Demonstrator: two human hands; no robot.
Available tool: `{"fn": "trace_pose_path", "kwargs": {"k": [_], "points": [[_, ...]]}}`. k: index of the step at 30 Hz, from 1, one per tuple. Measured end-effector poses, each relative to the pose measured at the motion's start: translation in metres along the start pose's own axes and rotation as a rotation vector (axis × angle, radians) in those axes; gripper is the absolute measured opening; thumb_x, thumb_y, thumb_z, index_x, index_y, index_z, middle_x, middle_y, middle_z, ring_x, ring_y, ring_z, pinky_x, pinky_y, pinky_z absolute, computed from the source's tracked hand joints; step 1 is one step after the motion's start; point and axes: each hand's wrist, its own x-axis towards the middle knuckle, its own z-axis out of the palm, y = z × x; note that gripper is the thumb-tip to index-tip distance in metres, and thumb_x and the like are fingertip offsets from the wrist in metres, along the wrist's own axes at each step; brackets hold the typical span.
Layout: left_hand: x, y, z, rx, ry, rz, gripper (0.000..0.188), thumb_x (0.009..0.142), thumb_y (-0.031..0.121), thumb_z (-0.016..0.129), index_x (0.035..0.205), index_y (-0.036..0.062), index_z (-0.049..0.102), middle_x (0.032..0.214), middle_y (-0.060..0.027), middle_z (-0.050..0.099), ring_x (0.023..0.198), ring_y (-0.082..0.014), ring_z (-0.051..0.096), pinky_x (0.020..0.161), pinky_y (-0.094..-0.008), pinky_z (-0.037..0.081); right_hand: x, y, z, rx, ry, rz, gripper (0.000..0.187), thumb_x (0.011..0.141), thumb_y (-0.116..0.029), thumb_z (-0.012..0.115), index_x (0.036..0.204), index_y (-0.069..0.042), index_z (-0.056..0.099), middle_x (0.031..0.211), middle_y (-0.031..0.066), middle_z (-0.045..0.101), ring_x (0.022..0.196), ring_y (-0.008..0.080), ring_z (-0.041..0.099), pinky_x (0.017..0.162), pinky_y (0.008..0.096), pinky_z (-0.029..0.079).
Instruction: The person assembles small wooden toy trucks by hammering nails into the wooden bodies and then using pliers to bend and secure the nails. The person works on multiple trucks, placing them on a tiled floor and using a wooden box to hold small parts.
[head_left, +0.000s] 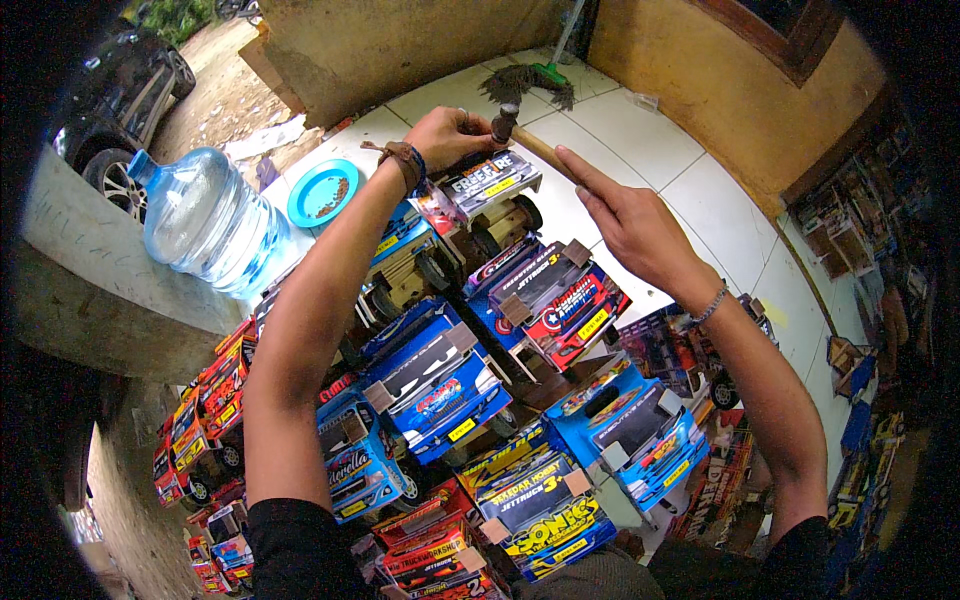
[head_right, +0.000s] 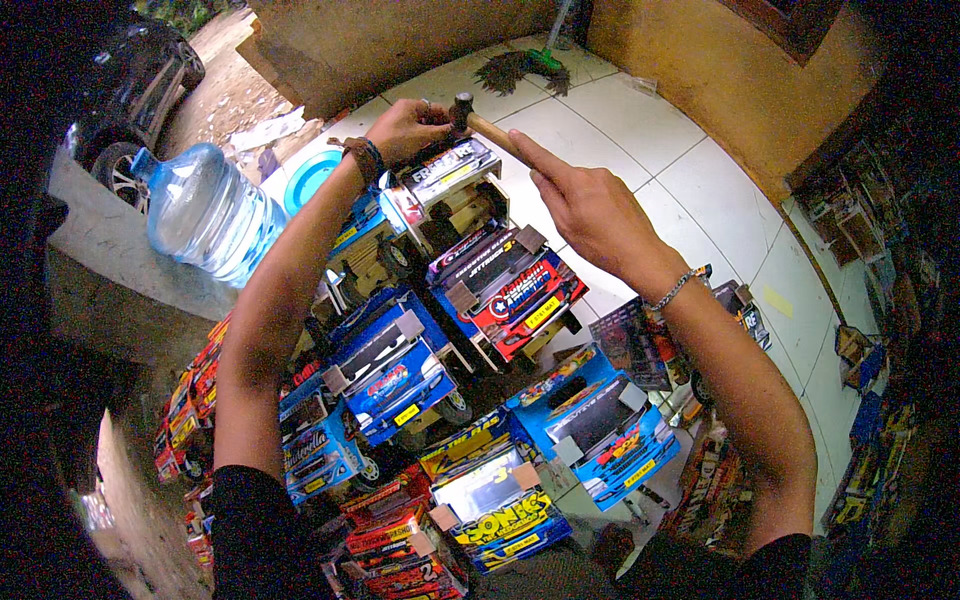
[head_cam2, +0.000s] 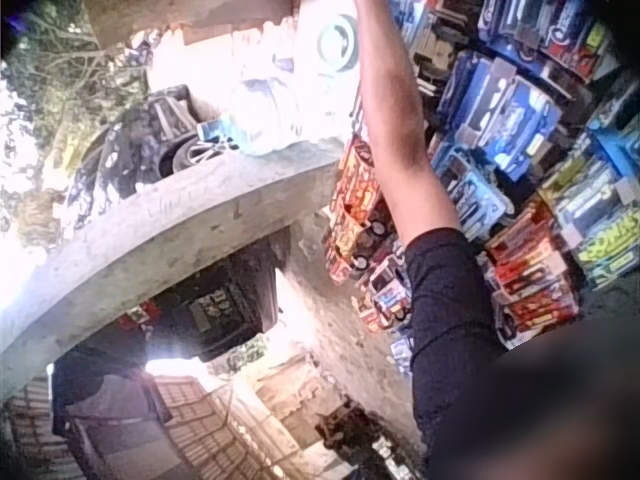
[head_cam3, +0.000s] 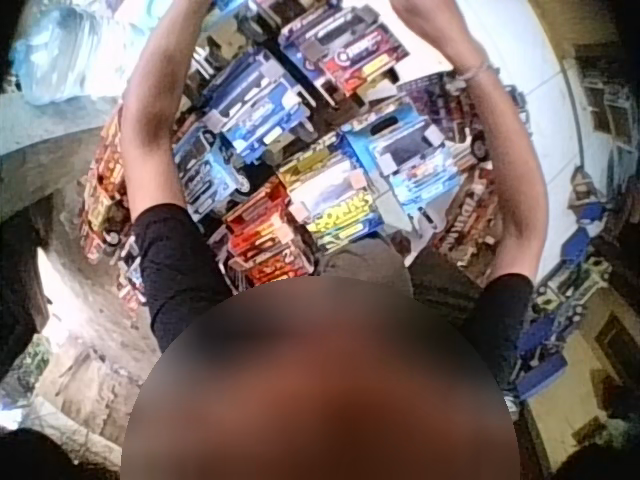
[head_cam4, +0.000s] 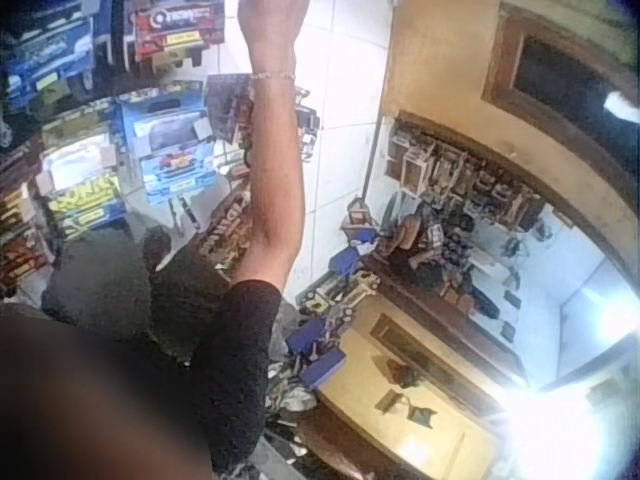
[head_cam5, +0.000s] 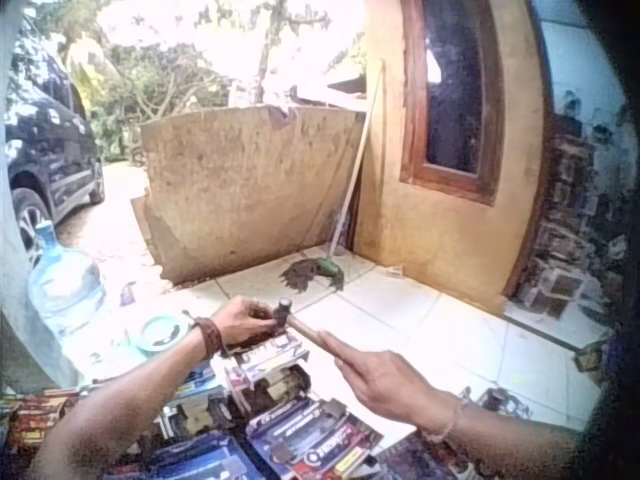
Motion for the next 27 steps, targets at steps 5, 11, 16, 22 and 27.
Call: {"fn": "trace_pose_path", "kwargs": {"k": [5,11,16,22,27], "points": [[0.002,-0.003,0.003,0.044,0.039,0.029,0.04,0.086,0.041,0.075,0.104,0.0058,0.077,0.091,-0.01,0.076,0.08,-0.0169,0.069,0.076,-0.0305,0.054,-0.003,0.005,0.002,0.022,0.038,-0.024,0.049,0.103,-0.025,0.049,0.15,-0.031,0.041,0.078,0.0226,0.065,0.066,0.0355,0.064,0.067,0.044,0.051],[0.002,-0.007,0.004,-0.029,0.018,0.042,0.042,0.086,0.043,0.075,0.105,0.0053,0.076,0.09,-0.0108,0.075,0.08,-0.0175,0.069,0.076,-0.0311,0.053,-0.005,0.007,0.002,0.022,0.019,-0.001,0.049,0.103,-0.024,0.049,0.15,-0.031,0.04,0.08,0.0224,0.066,0.067,0.0358,0.065,0.068,0.0442,0.051],[0.004,-0.011,0.004,-0.007,0.03,0.033,0.039,0.085,0.042,0.076,0.103,0.0067,0.077,0.088,-0.0092,0.075,0.079,-0.017,0.069,0.076,-0.0308,0.053,-0.004,0.004,0.003,0.003,0.019,-0.039,0.049,0.103,-0.024,0.049,0.15,-0.031,0.041,0.08,0.0227,0.066,0.066,0.0358,0.065,0.068,0.0443,0.051],[0.0,-0.006,0.006,-0.028,0.021,0.046,0.033,0.088,0.036,0.075,0.104,0.0073,0.076,0.085,-0.0031,0.072,0.074,-0.01,0.063,0.068,-0.0265,0.051,-0.002,0.002,0.007,0.072,0.099,-0.034,0.049,0.103,-0.023,0.049,0.15,-0.03,0.041,0.078,0.0233,0.065,0.064,0.0362,0.064,0.066,0.0446,0.051],[-0.003,0.001,0.006,-0.027,0.021,-0.004,0.032,0.089,0.036,0.075,0.103,0.0076,0.075,0.084,-0.0006,0.071,0.074,-0.0074,0.062,0.068,-0.0244,0.051,-0.004,0.003,0.012,0.003,0.078,-0.082,0.05,0.102,-0.023,0.049,0.151,-0.03,0.038,0.072,0.023,0.064,0.063,0.0397,0.064,0.063,0.0498,0.05]]}}
